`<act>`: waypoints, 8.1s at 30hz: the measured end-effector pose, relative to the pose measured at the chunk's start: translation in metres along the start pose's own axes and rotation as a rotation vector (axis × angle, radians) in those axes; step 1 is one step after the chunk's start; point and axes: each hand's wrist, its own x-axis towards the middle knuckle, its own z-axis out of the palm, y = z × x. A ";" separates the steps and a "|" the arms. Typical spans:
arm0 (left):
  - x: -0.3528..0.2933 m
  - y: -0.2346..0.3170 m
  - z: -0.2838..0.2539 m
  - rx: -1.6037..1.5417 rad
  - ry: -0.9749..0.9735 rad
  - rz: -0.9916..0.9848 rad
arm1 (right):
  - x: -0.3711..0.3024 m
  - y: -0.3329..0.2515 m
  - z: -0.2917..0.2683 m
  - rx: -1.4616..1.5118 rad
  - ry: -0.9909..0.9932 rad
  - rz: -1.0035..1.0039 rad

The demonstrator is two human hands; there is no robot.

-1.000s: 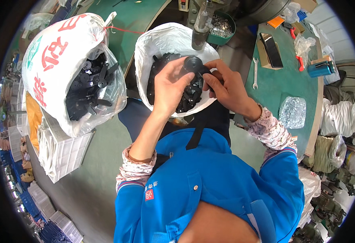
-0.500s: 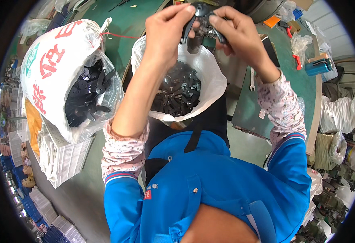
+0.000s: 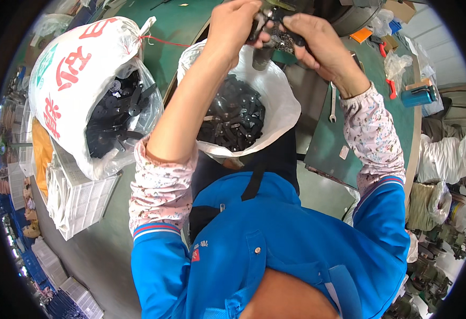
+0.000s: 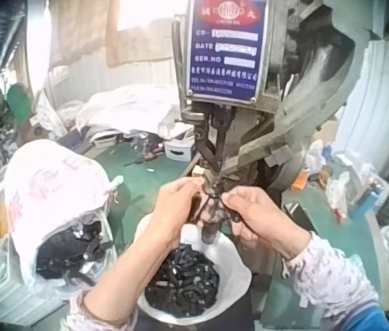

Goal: The person picks black plastic components from a large white sack and assembles them by hand, inserting small circular pieces into the main body. The assembled units are placed into a second white sack on the table.

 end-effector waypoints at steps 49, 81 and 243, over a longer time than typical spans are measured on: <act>-0.125 -0.023 -0.265 2.085 -0.178 0.084 | -0.031 0.138 0.288 0.454 -0.247 0.219; -0.105 0.027 -0.262 1.722 -0.088 0.450 | -0.028 0.162 0.274 0.503 -0.281 0.348; -0.169 -0.056 -0.128 -0.498 0.376 0.013 | 0.048 0.198 0.086 -0.958 -0.300 -0.440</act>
